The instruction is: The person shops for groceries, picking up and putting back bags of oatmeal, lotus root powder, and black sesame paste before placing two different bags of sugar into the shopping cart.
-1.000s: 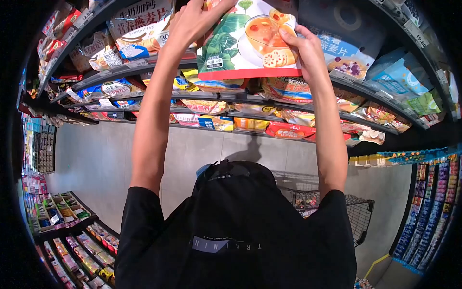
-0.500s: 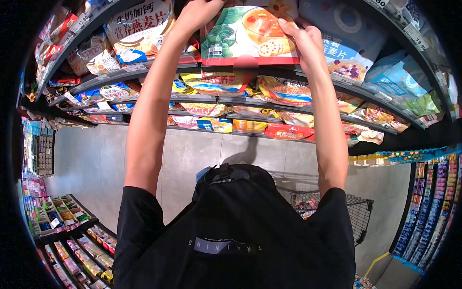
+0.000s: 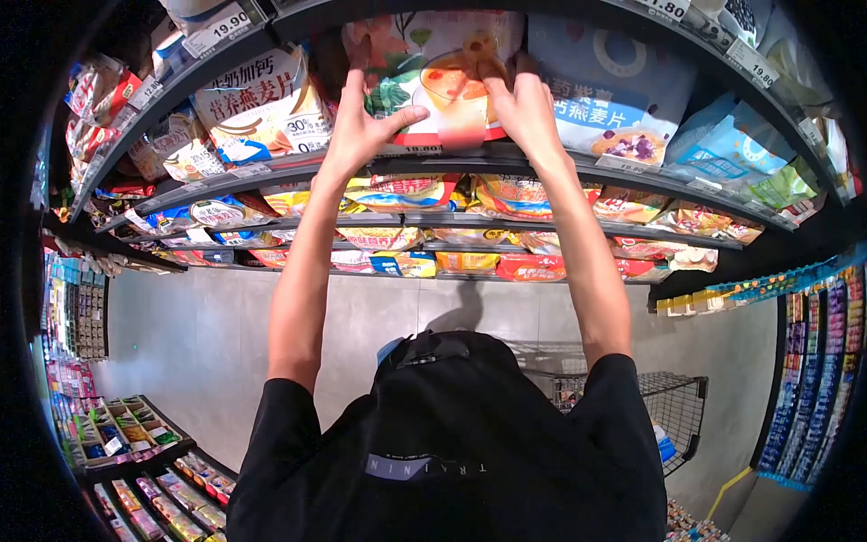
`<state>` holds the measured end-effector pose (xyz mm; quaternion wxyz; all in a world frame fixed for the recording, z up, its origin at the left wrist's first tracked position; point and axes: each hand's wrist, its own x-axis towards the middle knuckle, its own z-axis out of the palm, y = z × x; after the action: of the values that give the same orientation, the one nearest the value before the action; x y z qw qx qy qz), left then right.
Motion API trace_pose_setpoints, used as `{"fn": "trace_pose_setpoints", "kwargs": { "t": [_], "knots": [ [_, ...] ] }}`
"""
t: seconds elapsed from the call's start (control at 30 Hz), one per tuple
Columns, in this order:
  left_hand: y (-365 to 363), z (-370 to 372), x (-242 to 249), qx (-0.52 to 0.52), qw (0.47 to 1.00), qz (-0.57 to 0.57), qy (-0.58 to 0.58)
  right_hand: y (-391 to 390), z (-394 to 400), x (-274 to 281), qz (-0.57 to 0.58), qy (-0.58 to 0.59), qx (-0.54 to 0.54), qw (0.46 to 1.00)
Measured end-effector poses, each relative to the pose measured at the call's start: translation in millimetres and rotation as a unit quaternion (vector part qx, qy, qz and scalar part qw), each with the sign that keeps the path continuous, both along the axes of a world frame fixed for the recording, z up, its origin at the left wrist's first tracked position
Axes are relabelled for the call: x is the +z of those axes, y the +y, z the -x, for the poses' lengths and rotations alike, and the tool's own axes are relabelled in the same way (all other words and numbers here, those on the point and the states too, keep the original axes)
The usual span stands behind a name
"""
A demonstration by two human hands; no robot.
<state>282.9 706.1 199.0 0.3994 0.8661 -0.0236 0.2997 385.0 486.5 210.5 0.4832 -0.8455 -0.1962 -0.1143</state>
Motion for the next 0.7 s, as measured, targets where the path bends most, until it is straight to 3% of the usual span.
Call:
{"fn": "trace_pose_setpoints", "kwargs": {
  "t": [0.03,0.07,0.13,0.2,0.27,0.33,0.47,0.7],
  "knots": [
    [1.0,-1.6,-4.2,0.021,1.000,-0.013,-0.009,-3.2,5.3,7.3,0.120,0.086,0.006,0.989],
    [4.2,-2.9,-7.3,0.026,0.999,-0.034,-0.022,-4.7,5.7,0.2,0.119,0.081,0.007,0.990],
    [5.6,-4.5,-13.6,0.048,0.998,-0.034,-0.014,-3.9,10.3,-16.0,-0.080,-0.016,0.181,0.980],
    [5.0,-3.8,-15.0,0.047,0.998,-0.033,-0.025,-2.6,17.3,-25.6,-0.021,-0.092,0.115,0.989],
    [1.4,-3.7,-17.0,0.063,0.996,-0.035,-0.043,6.8,19.7,-37.0,-0.043,-0.157,0.076,0.984],
    [-3.2,-1.3,-14.2,0.067,0.998,-0.010,-0.009,12.7,24.3,-37.9,-0.027,-0.133,0.059,0.989],
    [-3.3,-5.8,-20.4,0.093,0.994,-0.065,-0.011,17.4,24.4,-43.4,0.034,-0.103,0.016,0.994],
    [-8.6,-5.9,-34.3,0.131,0.978,-0.163,-0.028,21.7,29.3,-54.7,0.073,-0.198,0.009,0.978]
  ]
}}
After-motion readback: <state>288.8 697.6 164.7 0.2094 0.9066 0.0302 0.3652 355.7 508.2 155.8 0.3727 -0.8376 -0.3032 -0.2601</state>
